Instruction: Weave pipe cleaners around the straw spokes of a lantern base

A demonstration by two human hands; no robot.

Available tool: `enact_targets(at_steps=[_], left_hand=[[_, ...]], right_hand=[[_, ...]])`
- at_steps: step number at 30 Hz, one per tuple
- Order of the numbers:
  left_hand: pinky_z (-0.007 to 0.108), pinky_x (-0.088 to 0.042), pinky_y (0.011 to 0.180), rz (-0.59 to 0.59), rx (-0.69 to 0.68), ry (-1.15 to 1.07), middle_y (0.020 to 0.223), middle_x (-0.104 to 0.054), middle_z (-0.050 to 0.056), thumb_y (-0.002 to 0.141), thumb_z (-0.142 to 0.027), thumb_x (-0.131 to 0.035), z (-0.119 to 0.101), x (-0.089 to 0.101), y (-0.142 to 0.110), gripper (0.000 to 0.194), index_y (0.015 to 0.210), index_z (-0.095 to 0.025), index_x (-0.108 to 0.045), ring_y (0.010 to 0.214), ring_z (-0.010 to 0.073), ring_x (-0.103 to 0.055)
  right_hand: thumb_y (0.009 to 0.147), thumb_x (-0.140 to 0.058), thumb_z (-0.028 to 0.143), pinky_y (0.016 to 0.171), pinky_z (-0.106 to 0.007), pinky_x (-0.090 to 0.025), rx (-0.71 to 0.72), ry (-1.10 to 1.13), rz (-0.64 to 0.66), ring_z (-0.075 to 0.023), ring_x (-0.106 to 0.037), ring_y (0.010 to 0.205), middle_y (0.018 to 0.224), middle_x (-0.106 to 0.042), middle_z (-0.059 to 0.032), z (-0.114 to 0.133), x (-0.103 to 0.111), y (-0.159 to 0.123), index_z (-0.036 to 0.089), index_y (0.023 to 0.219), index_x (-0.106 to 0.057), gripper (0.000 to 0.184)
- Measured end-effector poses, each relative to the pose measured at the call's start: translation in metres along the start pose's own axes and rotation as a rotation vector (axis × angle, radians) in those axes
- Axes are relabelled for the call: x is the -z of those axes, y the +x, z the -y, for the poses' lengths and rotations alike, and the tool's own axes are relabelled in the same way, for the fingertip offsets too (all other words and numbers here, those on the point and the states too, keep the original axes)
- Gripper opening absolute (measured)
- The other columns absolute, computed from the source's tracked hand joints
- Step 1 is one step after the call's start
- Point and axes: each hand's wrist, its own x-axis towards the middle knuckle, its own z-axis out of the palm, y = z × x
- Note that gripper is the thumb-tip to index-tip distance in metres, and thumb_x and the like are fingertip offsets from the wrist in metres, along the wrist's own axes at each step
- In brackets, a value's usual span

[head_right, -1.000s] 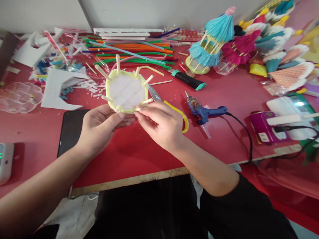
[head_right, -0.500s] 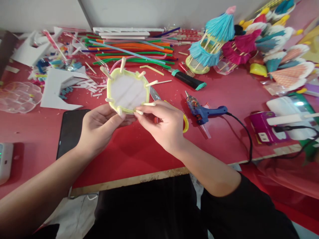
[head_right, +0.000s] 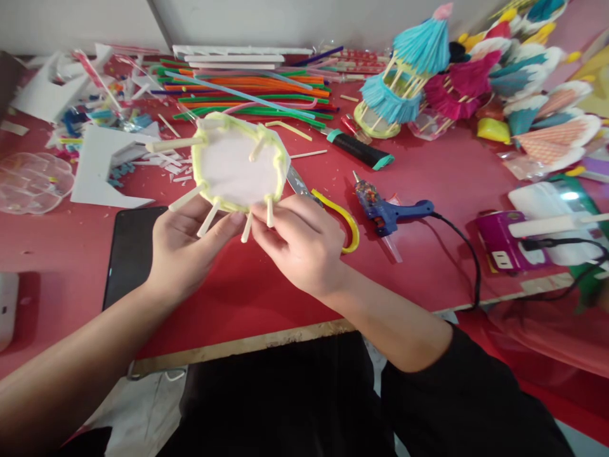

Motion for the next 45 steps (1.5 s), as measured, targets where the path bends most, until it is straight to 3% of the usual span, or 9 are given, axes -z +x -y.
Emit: enact_targets(at_steps=[8, 15, 22, 29, 41, 45], left_hand=[[0.031, -0.063, 0.083, 0.037, 0.011, -0.069, 0.099, -0.079, 0.005, 0.078, -0.038, -0.083, 0.001, 0.0, 0.002, 0.027, 0.095, -0.02, -0.074, 0.102, 0.024, -0.075], [0.031, -0.062, 0.08, 0.066, 0.024, -0.074, 0.09, -0.078, 0.004, 0.078, -0.04, -0.083, 0.002, 0.002, 0.003, 0.025, 0.091, -0.021, -0.076, 0.086, 0.0203, -0.074], [0.032, -0.063, 0.082, 0.095, -0.055, -0.131, 0.088, -0.077, 0.004, 0.082, -0.036, -0.081, 0.009, 0.004, 0.005, 0.022, 0.095, -0.019, -0.075, 0.082, 0.0181, -0.074], [0.027, -0.063, 0.079, 0.108, -0.099, -0.167, 0.084, -0.074, 0.001, 0.083, -0.033, -0.08, 0.012, 0.003, 0.007, 0.017, 0.093, -0.019, -0.075, 0.075, 0.0128, -0.07], [0.033, -0.065, 0.085, 0.094, -0.076, -0.151, 0.091, -0.077, 0.004, 0.084, -0.035, -0.079, 0.013, 0.003, 0.007, 0.023, 0.099, -0.018, -0.074, 0.085, 0.0171, -0.074], [0.034, -0.066, 0.084, 0.077, -0.042, -0.2, 0.093, -0.077, 0.004, 0.082, -0.034, -0.081, 0.013, 0.003, 0.008, 0.022, 0.097, -0.019, -0.074, 0.089, 0.0186, -0.075]], right_hand=[[0.087, -0.073, 0.014, 0.06, -0.027, -0.062, 0.097, -0.105, -0.042, -0.0141, -0.069, 0.062, 0.071, -0.073, 0.0013, -0.001, -0.002, -0.001, 0.025, 0.089, -0.074, 0.011], [0.084, -0.074, 0.009, 0.06, -0.026, -0.06, 0.077, -0.013, -0.055, -0.0142, -0.068, 0.062, 0.07, -0.072, -0.0016, -0.002, -0.003, 0.0, 0.02, 0.089, -0.072, 0.012], [0.087, -0.073, 0.013, 0.063, -0.025, -0.059, 0.089, -0.037, -0.043, -0.013, -0.068, 0.063, 0.072, -0.071, 0.0005, -0.002, -0.003, -0.001, 0.023, 0.09, -0.072, 0.011], [0.085, -0.073, 0.008, 0.063, -0.024, -0.059, 0.055, 0.022, -0.058, -0.0125, -0.067, 0.064, 0.073, -0.071, -0.0002, -0.004, -0.007, -0.003, 0.023, 0.091, -0.072, 0.015], [0.084, -0.074, 0.008, 0.065, -0.025, -0.063, 0.02, 0.04, -0.05, -0.0142, -0.073, 0.07, 0.077, -0.076, -0.0016, -0.003, -0.007, -0.002, 0.022, 0.092, -0.073, 0.016], [0.087, -0.072, 0.011, 0.074, -0.03, -0.064, -0.003, 0.061, -0.033, -0.0161, -0.075, 0.077, 0.085, -0.078, -0.0021, -0.003, -0.006, -0.001, 0.024, 0.096, -0.073, 0.016]])
